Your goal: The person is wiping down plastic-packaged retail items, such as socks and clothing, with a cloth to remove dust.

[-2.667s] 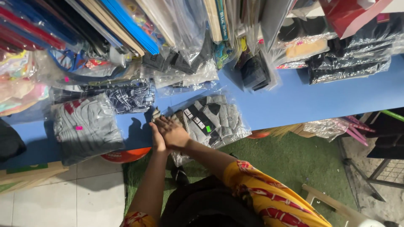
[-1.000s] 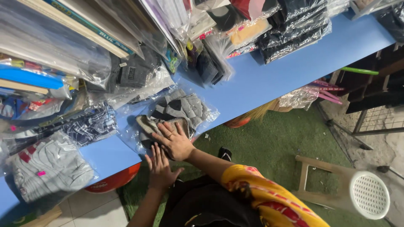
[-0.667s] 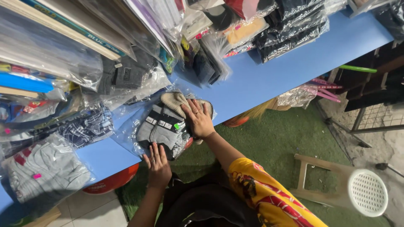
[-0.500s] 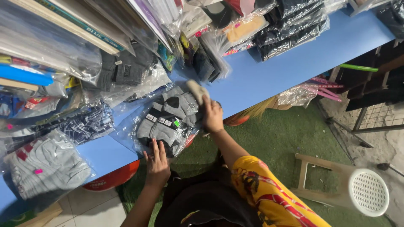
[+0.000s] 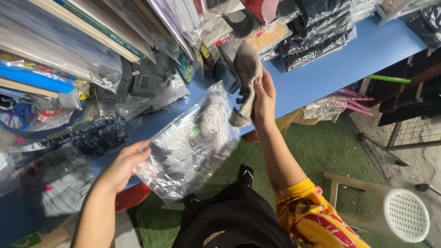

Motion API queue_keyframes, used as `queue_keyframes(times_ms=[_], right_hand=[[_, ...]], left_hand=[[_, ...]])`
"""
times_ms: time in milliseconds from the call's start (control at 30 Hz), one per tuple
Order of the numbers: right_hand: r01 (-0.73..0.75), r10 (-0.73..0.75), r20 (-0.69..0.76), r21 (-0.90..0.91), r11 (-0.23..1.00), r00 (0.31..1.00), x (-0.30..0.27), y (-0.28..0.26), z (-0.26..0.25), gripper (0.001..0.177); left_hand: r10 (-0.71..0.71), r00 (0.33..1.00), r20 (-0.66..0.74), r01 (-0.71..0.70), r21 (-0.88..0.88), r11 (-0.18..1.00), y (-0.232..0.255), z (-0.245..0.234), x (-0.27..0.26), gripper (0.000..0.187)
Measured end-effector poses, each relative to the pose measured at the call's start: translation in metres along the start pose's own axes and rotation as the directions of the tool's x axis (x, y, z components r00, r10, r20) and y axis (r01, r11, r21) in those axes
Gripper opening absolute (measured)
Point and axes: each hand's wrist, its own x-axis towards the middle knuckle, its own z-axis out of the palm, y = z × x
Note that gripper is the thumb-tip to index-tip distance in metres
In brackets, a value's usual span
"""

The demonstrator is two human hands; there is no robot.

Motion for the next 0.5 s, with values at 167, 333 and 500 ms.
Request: queue_keyframes(times_ms=[167, 333, 500], right_hand=[[0.207, -0.088, 0.287, -0.416, 0.885, 0.954, -0.043, 0.069, 0.053, 0.05], [0.568, 0.384, 0.655, -0.756, 0.327, 0.65, -0.131, 0.152, 0.118, 0.066], [0.772, 0.67, 0.576, -0.635, 0.005, 0.469, -0.116, 0.174, 0.122, 0.071]], left_hand=[[-0.125, 0.967, -0.221, 0.02, -0.423, 0.906, -0.125, -0.016, 0.079, 0.032], [0.03, 0.815, -0.578, -0.413, -0.544, 0.73, -0.243, 0.006, 0.122, 0.033], [0.212, 0.592, -0.778, -0.356, -0.016, 0.934, -0.259, 0.01, 0.127, 0.022]])
